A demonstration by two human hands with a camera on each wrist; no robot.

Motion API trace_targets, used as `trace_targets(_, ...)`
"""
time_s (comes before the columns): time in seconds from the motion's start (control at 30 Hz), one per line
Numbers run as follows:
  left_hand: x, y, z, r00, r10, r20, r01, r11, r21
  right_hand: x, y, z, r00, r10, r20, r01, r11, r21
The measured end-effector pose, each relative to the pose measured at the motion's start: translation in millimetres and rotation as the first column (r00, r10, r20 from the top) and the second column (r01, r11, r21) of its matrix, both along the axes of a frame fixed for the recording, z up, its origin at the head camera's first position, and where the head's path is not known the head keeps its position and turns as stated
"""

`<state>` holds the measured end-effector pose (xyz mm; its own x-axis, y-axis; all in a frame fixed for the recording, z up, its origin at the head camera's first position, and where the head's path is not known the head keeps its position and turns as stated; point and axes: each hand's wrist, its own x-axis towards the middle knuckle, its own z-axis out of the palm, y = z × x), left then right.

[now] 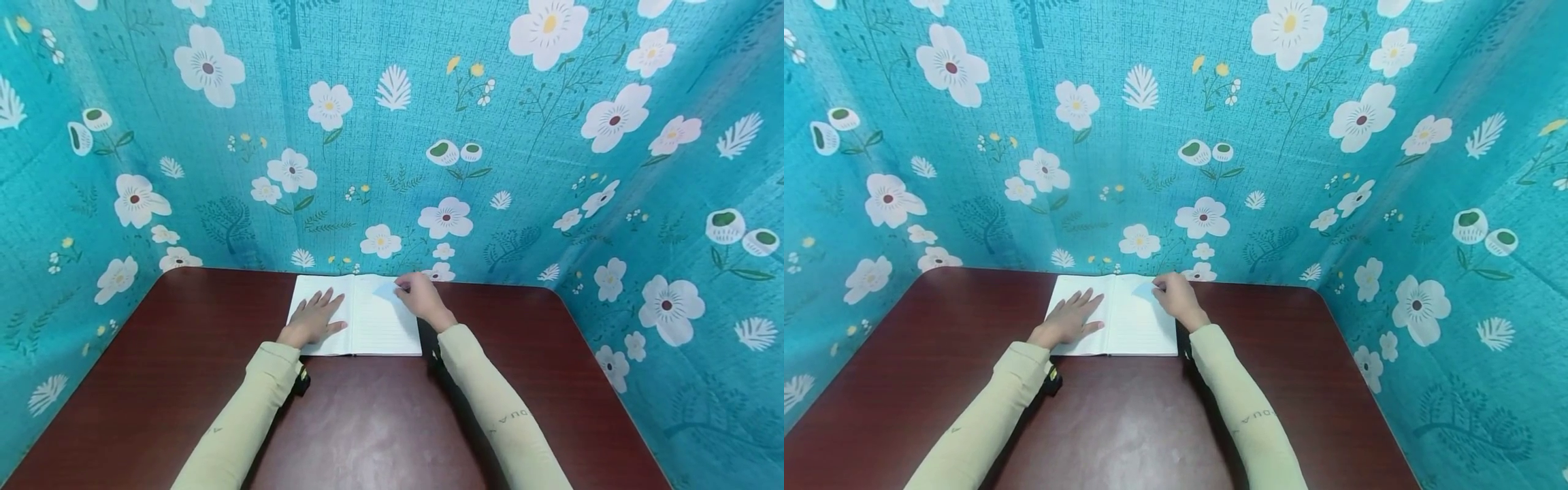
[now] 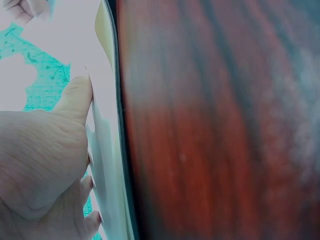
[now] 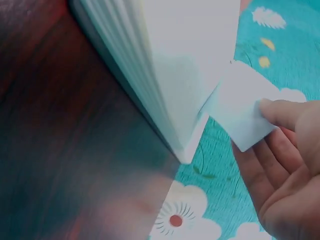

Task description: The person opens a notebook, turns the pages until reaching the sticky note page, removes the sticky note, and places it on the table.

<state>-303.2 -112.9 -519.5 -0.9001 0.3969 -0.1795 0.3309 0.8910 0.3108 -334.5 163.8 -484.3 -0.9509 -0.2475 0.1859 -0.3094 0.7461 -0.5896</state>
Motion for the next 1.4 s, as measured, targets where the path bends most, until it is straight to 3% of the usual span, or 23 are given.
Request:
trace_targets(0.2,4.1,1,4.7,1.000,-0.009,0.007,0.008,1.000,0.018,-5.4,27,2.6,0.990,-0.116,-0.081,0.093,0.966,-0.239)
trace_targets(0.3,3.1,0,1.8,1.000,-0.004,0.011,0.003,0.999,0.038,-4.1,41,4.5,0.980,-0.141,-0.141,0.103,0.963,-0.249)
trace_targets(0.37,0.8,-1,-2.9,1.000,0.000,0.011,0.000,0.999,0.043,-1.9,50,3.4,0.979,-0.124,-0.162,0.091,0.975,-0.201)
trace_targets(0.5,-4.2,-4,-11.6,1.000,-0.002,0.006,0.002,0.999,0.042,5.1,62,-4.3,0.982,-0.055,-0.178,0.059,0.998,0.014)
trace_targets(0.67,-3.9,-5,-10.1,1.000,-0.008,0.003,0.008,0.999,0.052,15.4,67,-12.9,0.985,0.012,-0.173,0.026,0.976,0.215)
trace_targets(0.97,0.8,-1,-1.0,1.000,-0.009,0.007,0.008,0.999,0.050,19.9,75,-15.7,0.982,0.098,-0.160,-0.026,0.917,0.399)
trace_targets(1.4,3.6,-1,2.2,1.000,-0.019,-0.007,0.019,0.998,0.051,23.8,77,-24.9,0.980,0.187,-0.072,-0.126,0.854,0.505)
